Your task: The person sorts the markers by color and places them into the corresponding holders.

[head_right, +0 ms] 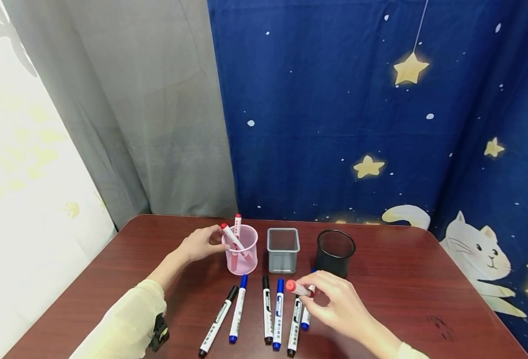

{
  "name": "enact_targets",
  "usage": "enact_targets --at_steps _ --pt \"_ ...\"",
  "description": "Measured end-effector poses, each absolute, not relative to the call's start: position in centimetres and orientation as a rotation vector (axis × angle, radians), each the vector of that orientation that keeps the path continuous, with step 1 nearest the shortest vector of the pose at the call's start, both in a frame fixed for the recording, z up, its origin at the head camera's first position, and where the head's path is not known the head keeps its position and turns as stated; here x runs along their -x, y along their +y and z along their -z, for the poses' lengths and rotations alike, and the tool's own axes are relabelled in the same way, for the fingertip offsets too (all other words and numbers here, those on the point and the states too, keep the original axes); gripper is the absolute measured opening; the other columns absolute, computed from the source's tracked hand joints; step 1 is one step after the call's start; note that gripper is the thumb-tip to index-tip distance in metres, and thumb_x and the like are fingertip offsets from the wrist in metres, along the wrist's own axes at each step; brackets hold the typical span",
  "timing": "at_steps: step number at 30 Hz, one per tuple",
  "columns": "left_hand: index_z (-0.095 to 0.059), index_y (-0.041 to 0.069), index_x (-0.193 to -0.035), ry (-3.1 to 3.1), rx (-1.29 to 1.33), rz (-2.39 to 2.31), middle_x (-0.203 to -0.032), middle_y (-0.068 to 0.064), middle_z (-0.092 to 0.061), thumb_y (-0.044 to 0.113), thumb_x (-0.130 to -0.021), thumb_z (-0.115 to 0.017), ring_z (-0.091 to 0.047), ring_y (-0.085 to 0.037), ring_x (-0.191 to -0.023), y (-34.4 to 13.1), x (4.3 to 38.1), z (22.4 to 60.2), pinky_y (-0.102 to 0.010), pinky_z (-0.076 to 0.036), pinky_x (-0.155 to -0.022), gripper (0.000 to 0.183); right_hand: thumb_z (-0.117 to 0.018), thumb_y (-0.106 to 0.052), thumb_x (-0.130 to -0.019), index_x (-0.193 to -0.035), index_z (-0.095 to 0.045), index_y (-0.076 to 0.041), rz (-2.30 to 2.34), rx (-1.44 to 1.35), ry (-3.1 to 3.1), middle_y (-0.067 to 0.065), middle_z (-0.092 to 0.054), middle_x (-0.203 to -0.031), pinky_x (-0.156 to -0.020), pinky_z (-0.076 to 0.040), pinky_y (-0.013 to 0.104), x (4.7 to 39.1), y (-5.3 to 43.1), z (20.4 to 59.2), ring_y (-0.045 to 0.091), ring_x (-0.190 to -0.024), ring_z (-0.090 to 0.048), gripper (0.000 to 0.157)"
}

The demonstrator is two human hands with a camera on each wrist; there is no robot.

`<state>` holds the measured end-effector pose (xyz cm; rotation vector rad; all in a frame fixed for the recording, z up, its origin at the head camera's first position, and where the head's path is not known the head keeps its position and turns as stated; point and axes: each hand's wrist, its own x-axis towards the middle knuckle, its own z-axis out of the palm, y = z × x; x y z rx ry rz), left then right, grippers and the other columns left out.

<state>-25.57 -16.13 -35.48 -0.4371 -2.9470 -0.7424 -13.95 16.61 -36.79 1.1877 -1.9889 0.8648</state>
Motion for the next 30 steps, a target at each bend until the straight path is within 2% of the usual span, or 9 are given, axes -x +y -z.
enact_targets --at_steps 6,13,17,25,30 --pt "-0.058 0.017 -0.097 -2.952 0.421 0.732 -0.090 0.002 -0.061 0.040 -0.072 -0.069 -0.055 -0.015 -0.083 -16.1 25.5 35.6 -0.040 -0.041 -0.066 0.035 -0.073 0.003 -0.061 -0.097 -0.061 -0.013 -0.957 -1.148 -2.007 -0.007 -0.057 -0.084 -0.058 -0.040 0.012 14.4 15.6 36.6 0.002 -0.067 -0.049 0.041" --pt "-0.058 0.016 -0.097 -2.947 0.445 0.754 -0.092 -0.003 -0.061 0.041 -0.072 -0.069 -0.056 -0.021 -0.086 -16.1 25.5 35.4 -0.041 -0.041 -0.066 0.038 -0.072 -0.004 -0.069 -0.097 -0.060 -0.016 -1.019 -1.062 -2.087 -0.008 -0.057 -0.086 -0.058 -0.041 0.014 15.3 15.2 36.0 0.005 -0.066 -0.051 0.033" --pt "-0.058 0.016 -0.097 -2.948 0.438 0.742 -0.093 -0.002 -0.062 0.042 -0.072 -0.069 -0.056 -0.020 -0.087 -16.2 25.5 35.4 -0.041 -0.041 -0.067 0.037 -0.073 -0.005 -0.070 -0.097 -0.061 -0.015 -1.046 -0.976 -2.133 -0.008 -0.058 -0.085 -0.058 -0.043 0.016 15.6 14.5 35.0 0.005 -0.068 -0.053 0.031" --pt "-0.058 0.016 -0.097 -2.948 0.439 0.743 -0.092 -0.002 -0.061 0.041 -0.071 -0.069 -0.055 -0.016 -0.083 -16.2 25.4 35.3 -0.039 -0.041 -0.066 0.038 -0.072 0.010 -0.062 -0.091 -0.061 -0.002 -1.110 -0.949 -2.051 0.003 -0.060 -0.078 -0.052 -0.047 0.026 15.2 12.4 32.1 0.014 -0.062 -0.057 0.033" --pt "-0.058 0.016 -0.098 -2.949 0.436 0.742 -0.093 -0.002 -0.061 0.042 -0.072 -0.069 -0.056 -0.019 -0.086 -16.1 25.4 35.3 -0.041 -0.042 -0.067 0.039 -0.072 0.001 -0.068 -0.095 -0.062 -0.009 -1.147 -0.854 -2.114 -0.002 -0.062 -0.081 -0.054 -0.047 0.023 16.6 12.3 32.5 0.008 -0.061 -0.057 0.030"
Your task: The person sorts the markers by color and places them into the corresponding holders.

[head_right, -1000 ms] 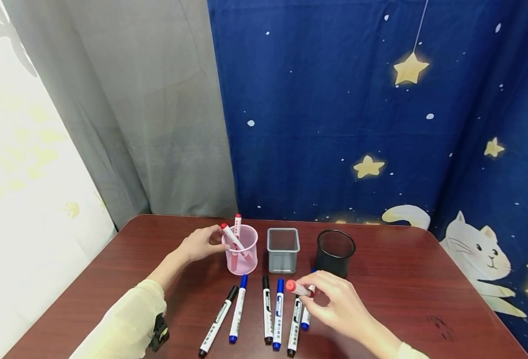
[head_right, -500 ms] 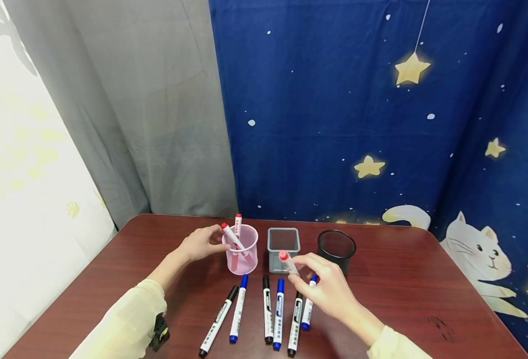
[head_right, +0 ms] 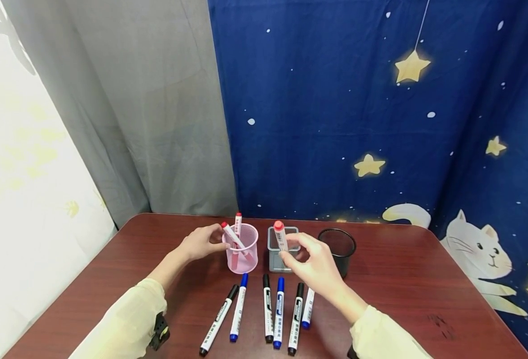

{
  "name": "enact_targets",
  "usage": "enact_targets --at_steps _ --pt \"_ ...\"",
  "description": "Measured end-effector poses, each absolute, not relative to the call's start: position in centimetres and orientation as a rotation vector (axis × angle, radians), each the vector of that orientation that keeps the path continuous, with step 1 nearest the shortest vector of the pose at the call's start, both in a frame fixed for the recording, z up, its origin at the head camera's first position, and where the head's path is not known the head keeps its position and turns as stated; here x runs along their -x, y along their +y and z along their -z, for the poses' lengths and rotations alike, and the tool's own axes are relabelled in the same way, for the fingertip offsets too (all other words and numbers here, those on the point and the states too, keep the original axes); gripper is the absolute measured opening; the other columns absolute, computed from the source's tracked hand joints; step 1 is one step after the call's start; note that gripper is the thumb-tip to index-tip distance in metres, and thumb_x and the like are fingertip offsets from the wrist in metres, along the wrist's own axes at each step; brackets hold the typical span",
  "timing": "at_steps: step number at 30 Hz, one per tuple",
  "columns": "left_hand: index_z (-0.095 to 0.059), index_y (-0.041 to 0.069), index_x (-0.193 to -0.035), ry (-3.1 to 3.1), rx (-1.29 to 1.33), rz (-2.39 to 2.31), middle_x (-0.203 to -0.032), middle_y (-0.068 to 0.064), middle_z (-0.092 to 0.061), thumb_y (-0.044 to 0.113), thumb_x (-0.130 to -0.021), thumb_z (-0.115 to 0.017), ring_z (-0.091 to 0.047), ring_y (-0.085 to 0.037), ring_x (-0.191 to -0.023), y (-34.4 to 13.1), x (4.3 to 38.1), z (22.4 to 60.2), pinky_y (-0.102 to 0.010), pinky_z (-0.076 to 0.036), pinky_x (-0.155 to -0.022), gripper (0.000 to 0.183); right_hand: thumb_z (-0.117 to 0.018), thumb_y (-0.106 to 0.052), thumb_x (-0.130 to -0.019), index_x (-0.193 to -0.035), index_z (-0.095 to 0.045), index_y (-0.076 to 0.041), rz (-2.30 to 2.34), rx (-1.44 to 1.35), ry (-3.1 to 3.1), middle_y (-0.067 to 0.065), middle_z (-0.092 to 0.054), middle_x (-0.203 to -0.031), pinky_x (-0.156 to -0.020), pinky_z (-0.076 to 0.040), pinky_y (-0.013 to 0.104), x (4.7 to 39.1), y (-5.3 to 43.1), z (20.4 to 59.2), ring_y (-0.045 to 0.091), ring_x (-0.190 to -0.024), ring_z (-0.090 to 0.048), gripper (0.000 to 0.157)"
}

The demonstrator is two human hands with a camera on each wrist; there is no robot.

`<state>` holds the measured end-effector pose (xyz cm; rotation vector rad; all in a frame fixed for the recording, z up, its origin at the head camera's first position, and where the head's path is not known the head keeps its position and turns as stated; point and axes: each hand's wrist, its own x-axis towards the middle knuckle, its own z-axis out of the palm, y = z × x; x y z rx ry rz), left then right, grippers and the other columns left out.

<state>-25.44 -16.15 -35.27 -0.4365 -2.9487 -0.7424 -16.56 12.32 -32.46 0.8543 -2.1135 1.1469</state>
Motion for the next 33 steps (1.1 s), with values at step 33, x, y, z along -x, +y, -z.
enact_targets --at_steps 33 --pt "-0.058 0.016 -0.096 -2.939 0.442 0.747 -0.089 0.002 -0.061 0.041 -0.072 -0.069 -0.055 -0.015 -0.083 -16.2 25.5 35.4 -0.041 -0.042 -0.067 0.036 -0.068 -0.020 -0.078 -0.098 -0.062 -0.008 -1.497 -0.578 -2.131 0.003 -0.064 -0.083 -0.065 -0.048 0.026 21.9 8.2 31.5 0.012 -0.075 -0.060 0.024"
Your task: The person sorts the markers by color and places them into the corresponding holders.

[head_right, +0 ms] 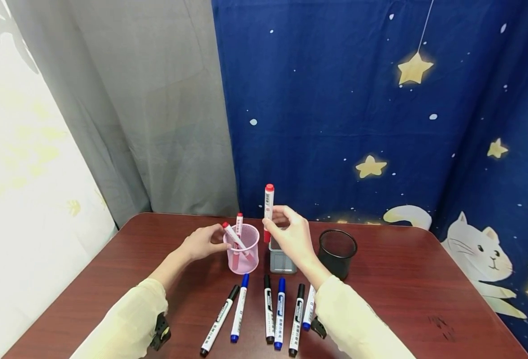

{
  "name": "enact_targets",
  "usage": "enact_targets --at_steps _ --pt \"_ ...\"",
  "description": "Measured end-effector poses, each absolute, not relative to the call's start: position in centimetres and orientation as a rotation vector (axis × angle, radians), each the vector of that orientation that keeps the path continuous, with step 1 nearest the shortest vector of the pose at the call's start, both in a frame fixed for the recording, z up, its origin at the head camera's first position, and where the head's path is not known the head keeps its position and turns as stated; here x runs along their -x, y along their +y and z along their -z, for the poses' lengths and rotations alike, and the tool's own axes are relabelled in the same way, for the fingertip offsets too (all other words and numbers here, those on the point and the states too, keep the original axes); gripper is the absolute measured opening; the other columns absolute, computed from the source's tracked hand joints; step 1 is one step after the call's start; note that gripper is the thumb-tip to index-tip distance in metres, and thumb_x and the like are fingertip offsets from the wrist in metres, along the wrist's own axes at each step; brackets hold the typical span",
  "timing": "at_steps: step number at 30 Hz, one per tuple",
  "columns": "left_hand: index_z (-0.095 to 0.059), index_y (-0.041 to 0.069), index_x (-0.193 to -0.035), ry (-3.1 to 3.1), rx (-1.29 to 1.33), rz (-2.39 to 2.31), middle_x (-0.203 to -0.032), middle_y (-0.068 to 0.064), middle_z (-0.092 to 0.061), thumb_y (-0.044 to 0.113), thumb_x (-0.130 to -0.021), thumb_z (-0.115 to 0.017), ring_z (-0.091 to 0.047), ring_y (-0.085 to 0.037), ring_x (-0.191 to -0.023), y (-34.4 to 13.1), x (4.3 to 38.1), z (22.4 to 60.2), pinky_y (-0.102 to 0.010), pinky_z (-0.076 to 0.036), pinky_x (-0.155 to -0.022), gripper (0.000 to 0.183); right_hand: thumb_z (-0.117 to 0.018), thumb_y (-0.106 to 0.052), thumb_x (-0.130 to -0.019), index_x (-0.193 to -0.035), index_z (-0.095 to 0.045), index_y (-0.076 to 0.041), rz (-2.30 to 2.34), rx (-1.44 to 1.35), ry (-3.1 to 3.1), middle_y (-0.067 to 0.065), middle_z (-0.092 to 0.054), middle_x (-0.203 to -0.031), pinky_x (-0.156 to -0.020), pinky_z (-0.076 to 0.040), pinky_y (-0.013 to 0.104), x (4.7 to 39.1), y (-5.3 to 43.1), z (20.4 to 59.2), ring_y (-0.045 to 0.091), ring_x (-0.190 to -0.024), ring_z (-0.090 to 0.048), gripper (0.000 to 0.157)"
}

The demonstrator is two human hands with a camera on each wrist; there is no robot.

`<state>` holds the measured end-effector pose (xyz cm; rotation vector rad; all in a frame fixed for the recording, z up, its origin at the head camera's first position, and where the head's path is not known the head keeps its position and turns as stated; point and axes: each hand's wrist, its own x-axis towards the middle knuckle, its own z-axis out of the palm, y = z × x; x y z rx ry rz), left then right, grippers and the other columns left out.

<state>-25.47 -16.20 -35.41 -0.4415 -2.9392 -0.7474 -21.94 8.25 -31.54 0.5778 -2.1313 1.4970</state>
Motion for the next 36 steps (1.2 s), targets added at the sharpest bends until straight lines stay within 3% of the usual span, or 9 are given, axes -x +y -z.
enact_targets --at_steps 6,13,20,36 --pt "-0.058 0.016 -0.096 -2.935 0.436 0.753 -0.088 0.003 -0.060 0.040 -0.072 -0.070 -0.055 -0.015 -0.082 -16.2 25.4 35.5 -0.040 -0.042 -0.066 0.036 -0.069 -0.018 -0.077 -0.097 -0.062 -0.007 -1.515 -0.564 -2.157 0.003 -0.064 -0.082 -0.066 -0.048 0.026 22.7 7.1 31.7 0.012 -0.074 -0.061 0.024" --pt "-0.057 0.015 -0.096 -2.937 0.442 0.767 -0.091 -0.002 -0.062 0.040 -0.072 -0.070 -0.056 -0.021 -0.086 -16.2 25.4 35.5 -0.041 -0.042 -0.067 0.036 -0.069 -0.008 -0.075 -0.096 -0.062 -0.001 -1.590 -0.572 -2.132 0.011 -0.064 -0.082 -0.068 -0.048 0.037 23.2 5.5 32.4 0.022 -0.075 -0.061 0.023" --pt "-0.058 0.015 -0.096 -2.930 0.442 0.767 -0.086 0.001 -0.060 0.040 -0.071 -0.070 -0.056 -0.020 -0.083 -16.1 25.4 35.5 -0.039 -0.042 -0.065 0.037 -0.069 -0.018 -0.077 -0.097 -0.063 -0.009 -1.533 -0.579 -2.141 0.001 -0.063 -0.083 -0.067 -0.048 0.029 23.7 4.4 33.4 0.012 -0.075 -0.060 0.023" --pt "-0.058 0.015 -0.095 -2.927 0.429 0.755 -0.085 0.000 -0.061 0.040 -0.071 -0.070 -0.055 -0.016 -0.079 -16.1 25.3 35.5 -0.037 -0.042 -0.063 0.036 -0.070 -0.015 -0.075 -0.094 -0.063 -0.009 -1.456 -0.507 -2.159 -0.001 -0.063 -0.080 -0.063 -0.048 0.029 25.2 3.3 35.4 0.010 -0.071 -0.059 0.021"
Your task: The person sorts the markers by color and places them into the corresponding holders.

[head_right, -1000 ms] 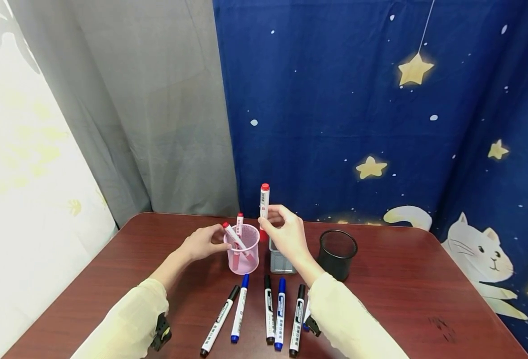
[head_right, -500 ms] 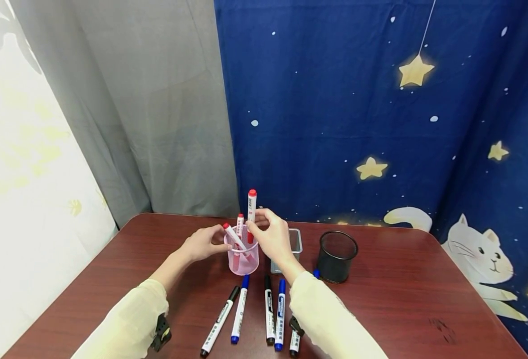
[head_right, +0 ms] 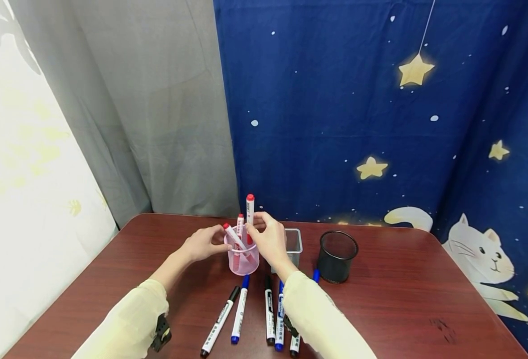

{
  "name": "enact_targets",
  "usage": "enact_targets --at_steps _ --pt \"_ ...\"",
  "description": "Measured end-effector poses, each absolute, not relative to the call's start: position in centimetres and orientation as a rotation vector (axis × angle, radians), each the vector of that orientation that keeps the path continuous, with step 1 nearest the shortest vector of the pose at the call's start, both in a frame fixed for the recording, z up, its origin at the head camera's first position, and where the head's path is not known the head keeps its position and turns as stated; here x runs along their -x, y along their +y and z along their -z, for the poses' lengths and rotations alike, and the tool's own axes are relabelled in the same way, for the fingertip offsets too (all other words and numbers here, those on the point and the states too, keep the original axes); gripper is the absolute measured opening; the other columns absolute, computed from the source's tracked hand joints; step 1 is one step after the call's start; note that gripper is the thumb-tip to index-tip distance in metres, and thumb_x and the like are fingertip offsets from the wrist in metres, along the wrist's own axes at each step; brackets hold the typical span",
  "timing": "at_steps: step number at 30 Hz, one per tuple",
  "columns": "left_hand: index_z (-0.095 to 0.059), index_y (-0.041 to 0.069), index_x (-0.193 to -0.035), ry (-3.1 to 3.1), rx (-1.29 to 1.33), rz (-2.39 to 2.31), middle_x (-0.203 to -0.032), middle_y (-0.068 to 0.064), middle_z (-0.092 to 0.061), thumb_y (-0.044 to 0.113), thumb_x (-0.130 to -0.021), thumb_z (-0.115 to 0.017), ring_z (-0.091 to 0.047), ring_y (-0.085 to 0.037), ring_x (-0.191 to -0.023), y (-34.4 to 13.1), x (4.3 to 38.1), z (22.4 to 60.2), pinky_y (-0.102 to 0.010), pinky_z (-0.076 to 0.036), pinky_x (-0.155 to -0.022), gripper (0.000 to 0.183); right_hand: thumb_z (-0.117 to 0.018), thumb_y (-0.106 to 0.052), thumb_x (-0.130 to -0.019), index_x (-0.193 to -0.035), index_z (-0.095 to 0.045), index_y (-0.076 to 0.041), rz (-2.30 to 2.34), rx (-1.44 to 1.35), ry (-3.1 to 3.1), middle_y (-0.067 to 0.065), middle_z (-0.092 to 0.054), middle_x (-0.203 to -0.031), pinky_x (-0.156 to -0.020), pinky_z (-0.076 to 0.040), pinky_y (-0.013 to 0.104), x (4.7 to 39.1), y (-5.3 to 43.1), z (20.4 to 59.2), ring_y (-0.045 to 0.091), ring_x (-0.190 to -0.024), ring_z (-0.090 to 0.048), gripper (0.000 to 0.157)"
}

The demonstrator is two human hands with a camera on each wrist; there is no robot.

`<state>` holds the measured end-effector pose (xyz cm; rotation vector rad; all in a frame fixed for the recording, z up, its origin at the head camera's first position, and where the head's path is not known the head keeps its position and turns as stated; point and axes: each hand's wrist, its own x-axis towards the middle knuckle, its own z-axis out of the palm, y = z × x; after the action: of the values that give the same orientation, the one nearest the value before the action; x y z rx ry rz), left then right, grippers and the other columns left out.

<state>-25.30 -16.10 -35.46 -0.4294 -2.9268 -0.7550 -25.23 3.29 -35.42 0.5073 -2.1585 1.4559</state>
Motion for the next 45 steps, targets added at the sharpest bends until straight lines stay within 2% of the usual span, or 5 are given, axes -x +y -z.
enact_targets --at_steps 15,27,35,40,45 --pt "-0.057 0.015 -0.091 -2.933 0.438 0.732 -0.085 0.000 -0.060 0.039 -0.072 -0.069 -0.055 -0.016 -0.078 -16.1 25.3 35.5 -0.037 -0.041 -0.062 0.033 -0.070 -0.014 -0.075 -0.094 -0.064 -0.009 -1.403 -0.509 -2.156 0.008 -0.065 -0.084 -0.063 -0.046 0.039 25.0 4.3 35.4 0.012 -0.074 -0.061 0.020" --pt "-0.056 0.016 -0.090 -2.925 0.444 0.728 -0.083 0.002 -0.059 0.042 -0.071 -0.069 -0.053 -0.014 -0.076 -16.1 25.3 35.5 -0.038 -0.041 -0.062 0.034 -0.070 -0.019 -0.075 -0.092 -0.065 -0.011 -1.254 -0.512 -2.222 0.000 -0.066 -0.085 -0.069 -0.047 0.035 25.1 6.8 35.5 0.009 -0.076 -0.061 0.020" --pt "-0.057 0.017 -0.093 -2.925 0.432 0.758 -0.085 0.003 -0.060 0.042 -0.072 -0.069 -0.055 -0.016 -0.080 -16.1 25.1 35.5 -0.039 -0.042 -0.066 0.035 -0.069 -0.028 -0.075 -0.096 -0.065 -0.014 -0.943 -0.543 -2.321 -0.002 -0.064 -0.087 -0.061 -0.047 0.030 24.3 10.2 35.3 0.011 -0.072 -0.060 0.025" --pt "-0.056 0.016 -0.094 -2.929 0.430 0.770 -0.088 -0.002 -0.061 0.041 -0.072 -0.069 -0.055 -0.019 -0.082 -16.0 24.9 35.4 -0.040 -0.042 -0.066 0.036 -0.067 -0.033 -0.077 -0.098 -0.065 -0.017 -0.786 -0.529 -2.376 -0.005 -0.062 -0.088 -0.053 -0.040 0.030 23.6 12.5 35.5 0.014 -0.067 -0.054 0.027" --pt "-0.056 0.015 -0.095 -2.933 0.418 0.774 -0.090 -0.003 -0.061 0.041 -0.072 -0.069 -0.055 -0.020 -0.084 -16.0 24.6 35.3 -0.041 -0.042 -0.067 0.037 -0.067 -0.034 -0.076 -0.098 -0.065 -0.017 -0.696 -0.536 -2.382 -0.003 -0.063 -0.095 -0.057 -0.043 0.034 23.2 14.3 36.0 0.018 -0.083 -0.058 0.027"
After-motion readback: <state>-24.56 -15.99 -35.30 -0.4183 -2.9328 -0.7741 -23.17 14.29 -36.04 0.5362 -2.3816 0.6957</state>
